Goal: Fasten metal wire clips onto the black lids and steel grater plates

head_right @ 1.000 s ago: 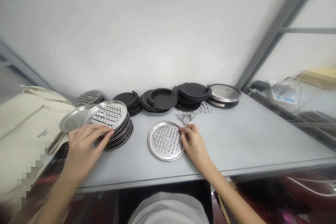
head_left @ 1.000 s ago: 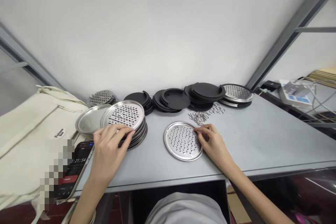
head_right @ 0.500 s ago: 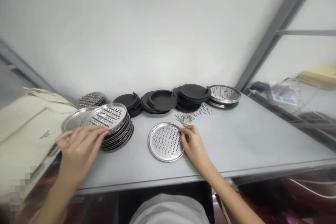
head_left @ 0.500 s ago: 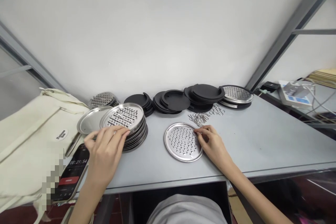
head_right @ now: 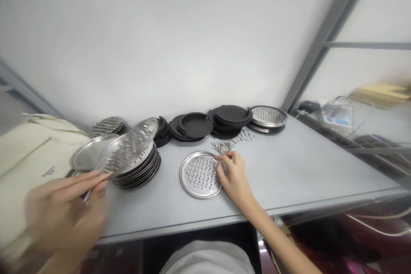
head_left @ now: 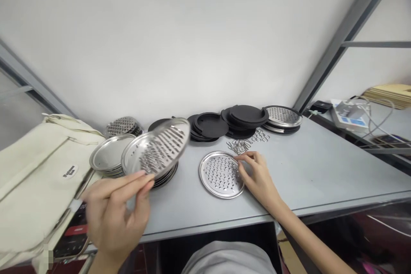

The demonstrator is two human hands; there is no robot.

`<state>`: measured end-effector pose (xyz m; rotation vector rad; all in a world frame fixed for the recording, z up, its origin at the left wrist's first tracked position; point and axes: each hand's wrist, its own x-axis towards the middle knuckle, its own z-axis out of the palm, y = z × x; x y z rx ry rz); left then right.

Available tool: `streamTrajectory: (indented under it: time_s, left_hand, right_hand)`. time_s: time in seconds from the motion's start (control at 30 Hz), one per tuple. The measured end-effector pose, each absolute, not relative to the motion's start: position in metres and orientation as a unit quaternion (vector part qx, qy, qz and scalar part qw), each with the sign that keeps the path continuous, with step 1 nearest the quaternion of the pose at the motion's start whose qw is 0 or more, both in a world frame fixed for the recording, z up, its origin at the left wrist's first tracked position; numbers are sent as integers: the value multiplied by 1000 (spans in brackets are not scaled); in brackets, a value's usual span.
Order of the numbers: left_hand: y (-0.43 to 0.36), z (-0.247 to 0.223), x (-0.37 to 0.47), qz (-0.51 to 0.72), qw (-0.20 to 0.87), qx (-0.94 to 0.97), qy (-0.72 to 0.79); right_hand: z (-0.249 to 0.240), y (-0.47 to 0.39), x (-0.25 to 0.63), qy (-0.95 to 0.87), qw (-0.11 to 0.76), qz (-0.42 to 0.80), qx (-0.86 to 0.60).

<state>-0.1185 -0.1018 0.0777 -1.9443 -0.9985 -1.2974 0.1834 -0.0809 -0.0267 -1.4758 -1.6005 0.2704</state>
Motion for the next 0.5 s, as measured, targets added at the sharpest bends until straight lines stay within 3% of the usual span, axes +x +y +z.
streamTrajectory:
  time_s: [0.07,0.13,0.2,0.27,0.4,0.5]
  left_hand:
    - [-105,77,-95,-526,169,-740,-383]
    - [-102,72,-69,-558,8,-734,-387]
    - [-94,65,-47,-543,-145,-725,-399]
    - [-84,54,-33,-521,-262,-689,-431]
    - [-65,23,-28,-447,-378,-666,-461]
    - [-59,-4,-34,-430,-391,-670,-462]
  right_hand:
    - [-18,-86,182,-643,492,148,-568]
    - [-11,-92,180,-626,516,260,-523]
    - [-7,-97,179,-604,518,362,-486]
    - [-7,-98,182,-580,509,378,-511]
    - [-12,-93,194,-564,477,335,-585]
    - [-14,-89,200,-578,435,268,-636]
